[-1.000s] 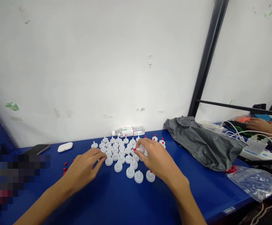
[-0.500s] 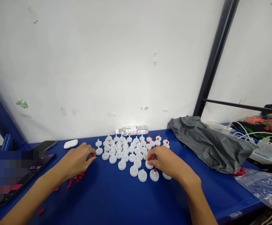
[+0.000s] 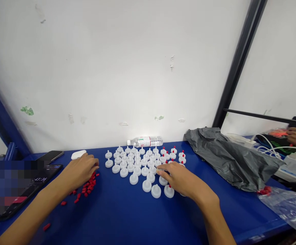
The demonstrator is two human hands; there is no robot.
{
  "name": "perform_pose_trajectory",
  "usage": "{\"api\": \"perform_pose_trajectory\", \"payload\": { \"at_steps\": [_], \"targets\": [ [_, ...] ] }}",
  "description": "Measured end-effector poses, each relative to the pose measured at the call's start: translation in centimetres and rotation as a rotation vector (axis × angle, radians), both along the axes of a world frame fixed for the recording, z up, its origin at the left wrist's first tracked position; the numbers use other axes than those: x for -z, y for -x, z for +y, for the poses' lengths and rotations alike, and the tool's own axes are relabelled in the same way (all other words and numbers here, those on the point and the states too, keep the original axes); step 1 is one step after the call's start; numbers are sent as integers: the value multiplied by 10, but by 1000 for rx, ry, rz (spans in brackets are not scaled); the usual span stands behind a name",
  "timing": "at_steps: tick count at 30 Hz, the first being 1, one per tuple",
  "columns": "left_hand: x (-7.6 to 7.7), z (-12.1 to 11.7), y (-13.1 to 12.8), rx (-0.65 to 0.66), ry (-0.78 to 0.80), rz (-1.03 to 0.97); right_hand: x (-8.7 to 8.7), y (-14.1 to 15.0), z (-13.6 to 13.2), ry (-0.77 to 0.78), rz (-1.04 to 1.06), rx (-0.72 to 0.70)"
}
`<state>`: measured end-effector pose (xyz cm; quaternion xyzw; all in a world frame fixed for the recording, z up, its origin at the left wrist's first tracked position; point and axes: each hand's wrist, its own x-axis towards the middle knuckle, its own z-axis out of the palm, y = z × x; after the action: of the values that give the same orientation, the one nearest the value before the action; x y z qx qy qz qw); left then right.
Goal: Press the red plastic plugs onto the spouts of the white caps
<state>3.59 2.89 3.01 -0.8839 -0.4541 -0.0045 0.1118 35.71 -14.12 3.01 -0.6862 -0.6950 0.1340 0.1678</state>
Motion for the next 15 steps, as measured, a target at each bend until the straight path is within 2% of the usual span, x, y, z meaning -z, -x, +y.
{"api": "perform_pose_trajectory", "payload": {
  "at_steps": [4,11,15],
  "targets": [
    [-2,-4,-2,0,20,-5,-3,3,1,-30,2,-46],
    [-5,-10,-2,8,66,-34,-12,5,4,-204,-24,124],
    [-5,-12,-4,36,94,-27,-15,11,4,-277,-38,78]
  ]
}}
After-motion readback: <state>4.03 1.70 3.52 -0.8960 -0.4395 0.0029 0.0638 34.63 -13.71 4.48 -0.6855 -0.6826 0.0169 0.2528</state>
